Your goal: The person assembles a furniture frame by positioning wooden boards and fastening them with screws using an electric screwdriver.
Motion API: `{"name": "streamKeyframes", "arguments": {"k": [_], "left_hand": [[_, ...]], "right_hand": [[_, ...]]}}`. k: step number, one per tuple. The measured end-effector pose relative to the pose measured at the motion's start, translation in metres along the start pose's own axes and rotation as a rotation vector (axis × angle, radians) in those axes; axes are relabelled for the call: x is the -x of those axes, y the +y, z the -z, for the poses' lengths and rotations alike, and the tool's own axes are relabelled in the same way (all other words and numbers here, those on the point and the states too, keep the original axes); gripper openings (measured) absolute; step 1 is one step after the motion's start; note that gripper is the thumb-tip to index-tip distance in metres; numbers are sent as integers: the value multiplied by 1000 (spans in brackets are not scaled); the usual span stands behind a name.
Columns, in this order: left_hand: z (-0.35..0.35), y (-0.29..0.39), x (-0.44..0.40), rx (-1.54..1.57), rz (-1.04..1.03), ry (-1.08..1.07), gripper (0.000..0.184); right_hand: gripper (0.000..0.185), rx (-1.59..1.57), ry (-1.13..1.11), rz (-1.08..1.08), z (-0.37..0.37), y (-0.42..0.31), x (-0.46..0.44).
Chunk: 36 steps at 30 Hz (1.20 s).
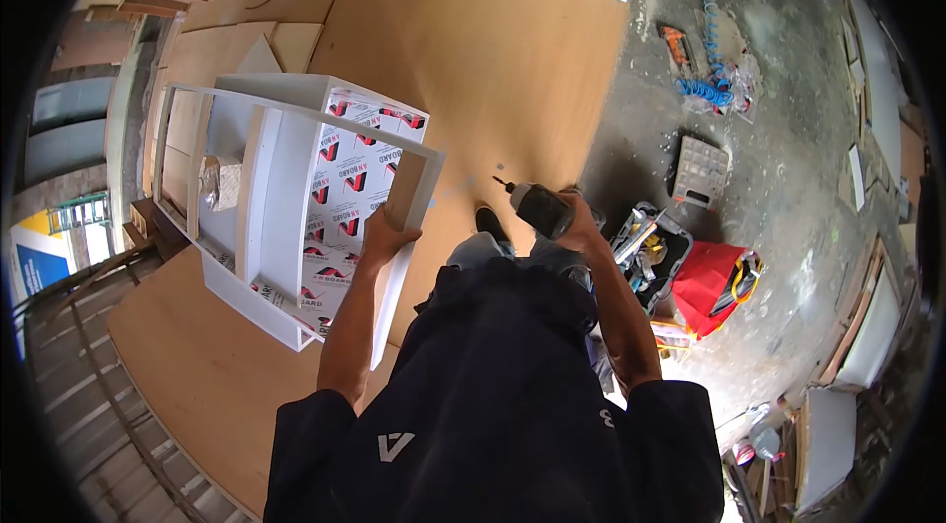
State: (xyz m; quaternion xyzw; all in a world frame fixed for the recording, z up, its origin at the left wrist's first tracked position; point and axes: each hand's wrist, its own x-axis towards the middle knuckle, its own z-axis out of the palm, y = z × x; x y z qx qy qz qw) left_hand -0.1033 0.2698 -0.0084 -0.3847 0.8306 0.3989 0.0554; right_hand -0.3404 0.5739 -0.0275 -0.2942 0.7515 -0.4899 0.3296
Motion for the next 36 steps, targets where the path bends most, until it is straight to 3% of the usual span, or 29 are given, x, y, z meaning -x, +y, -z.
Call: {"name": "streamKeyframes", "arguments": {"k": [2,3,4,6,7,9,12,14,15,18,21,22,23,25,27,28,33,36], "left_hand": [[-6,-23,10,-11,34,18,64],[-9,-29,18,-44,67,11,63],[-9,-21,28,2,133,30,61],[-8,-32,43,-29,74,55,59],[-3,-21,50,-46,60,61,61],[-2,-27,62,-68,89,37,63],[2,-43,76,-145,146,-4,68],[4,-44,79,-200,130,-53,74],[7,-39,77,-217,160,-86,82],[3,-38,82,-315,175,-55,83],[7,-23,78,-225,213,-63,78],[12,-17,76,-188,227,-70,76],[15,-11,71,-90,319,-131,69],[13,-14,72,-87,304,-97,68],[7,-26,81,-135,245,-66,70],[10,-21,79,-47,358,-112,70],[6,-31,92,-96,395,-114,72],[-1,-51,96,-46,425,-194,77]], "right_hand": [[61,110,-128,-15,28,61,-4],[61,121,-139,-10,45,58,-1],[69,94,-23,-150,63,48,7],[77,70,86,-297,87,51,14],[52,64,207,-196,95,61,18],[28,58,321,-105,110,81,27],[26,173,378,-111,115,105,43],[24,-6,407,-193,114,117,48],[24,0,364,-93,113,132,48],[25,65,424,-108,105,152,58],[26,-77,398,-410,96,176,56],[28,-60,497,-361,90,255,67],[29,31,517,-347,91,256,57],[31,126,507,-297,97,244,19],[32,64,439,-400,106,221,-24],[33,65,390,-484,111,213,-44],[36,262,308,-168,129,216,-171],[34,250,426,-82,108,116,-236]]}}
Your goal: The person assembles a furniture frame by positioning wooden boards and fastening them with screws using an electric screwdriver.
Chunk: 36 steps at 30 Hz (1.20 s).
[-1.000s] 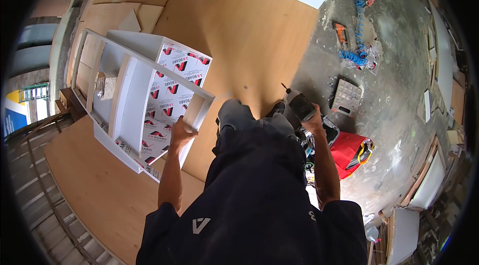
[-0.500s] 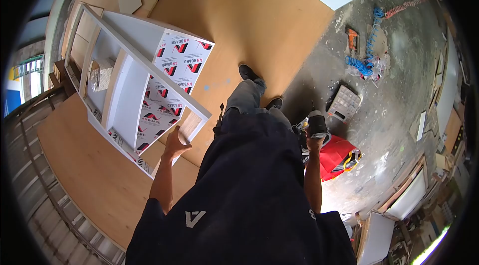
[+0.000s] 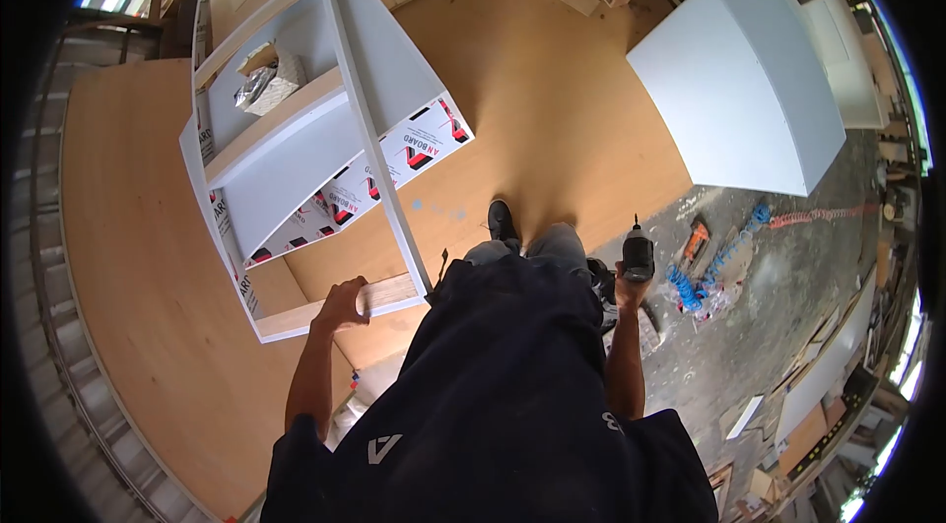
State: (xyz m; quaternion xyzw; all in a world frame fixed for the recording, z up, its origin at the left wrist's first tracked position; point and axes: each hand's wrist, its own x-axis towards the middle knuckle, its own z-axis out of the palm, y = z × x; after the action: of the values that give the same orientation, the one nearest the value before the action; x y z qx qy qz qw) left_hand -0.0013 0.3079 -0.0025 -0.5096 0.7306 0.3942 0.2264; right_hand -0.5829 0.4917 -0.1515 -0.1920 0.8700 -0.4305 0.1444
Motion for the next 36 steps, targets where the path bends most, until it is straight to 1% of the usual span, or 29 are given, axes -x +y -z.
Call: {"name": "streamKeyframes", "arguments": {"k": [1,2,4,5,6,7,8,10,11,12,14,16,18,19,20,21,22,23,24,25,26,27,28,29,30,32,33,35,36], "left_hand": [[-6,-13,-4,-8,-23,-27,81],[1,-2,-2,22,-2,0,81],[32,23,1,113,86,-111,85],[36,20,-4,225,139,-54,87],[51,29,-6,290,146,59,74],[60,30,-13,352,107,260,65],[70,30,-21,404,68,462,56],[106,42,-39,485,132,812,36],[128,45,-48,592,139,945,31],[149,47,-57,699,144,1076,25],[197,52,-75,585,128,1368,21],[248,57,-91,578,222,1476,23],[294,44,-117,587,221,1544,25],[316,39,-130,486,241,1527,24],[335,32,-142,387,260,1504,24],[349,13,-160,335,271,1445,23],[361,-7,-179,279,275,1391,23],[376,-16,-191,202,355,1285,25],[392,-17,-197,138,487,1115,26],[400,-18,-200,141,464,1066,27],[405,-19,-202,147,441,1013,27],[406,-44,-221,86,444,920,26],[401,-86,-251,25,445,833,26],[391,-140,-293,-12,406,797,29],[399,-109,-279,56,491,737,30],[399,-80,-271,127,591,814,32],[395,-89,-283,137,585,803,32],[377,-114,-309,185,606,912,31],[372,-117,-309,194,610,903,31]], "right_hand": [[44,-4,-241,-148,7,-69,-16],[44,-2,-272,-114,-2,-73,-31],[42,45,-281,-49,-22,-67,-63],[40,50,-247,12,-36,-49,-80],[28,33,-278,74,-42,-61,-92],[19,16,-307,134,-48,-73,-101],[17,-8,-349,147,-56,-84,-109],[13,-57,-457,151,-71,-86,-133],[12,-49,-485,40,-79,-83,-145],[12,-30,-470,146,-78,-117,-144],[14,-38,-500,161,-91,-117,-166],[15,-86,-531,164,-98,-123,-185],[16,-139,-551,160,-108,-112,-209],[17,-64,-577,155,-115,-86,-227],[17,13,-600,147,-121,-78,-237],[18,241,-584,210,-111,-128,-230],[18,230,-579,216,-115,-121,-238],[18,232,-591,221,-116,-88,-253],[19,236,-600,219,-116,-79,-254],[19,228,-587,211,-116,-68,-249],[22,238,-450,211,-108,-75,-235],[25,248,-310,214,-101,-79,-224],[25,243,-289,210,-94,-85,-213],[29,278,-371,100,-89,-90,-204],[32,322,-453,-7,-83,-91,-196],[33,341,-496,-123,-79,-87,-178],[33,335,-478,-148,-81,-84,-172],[34,312,-434,-159,-81,-80,-162],[35,299,-422,-165,-81,-80,-156]]}}
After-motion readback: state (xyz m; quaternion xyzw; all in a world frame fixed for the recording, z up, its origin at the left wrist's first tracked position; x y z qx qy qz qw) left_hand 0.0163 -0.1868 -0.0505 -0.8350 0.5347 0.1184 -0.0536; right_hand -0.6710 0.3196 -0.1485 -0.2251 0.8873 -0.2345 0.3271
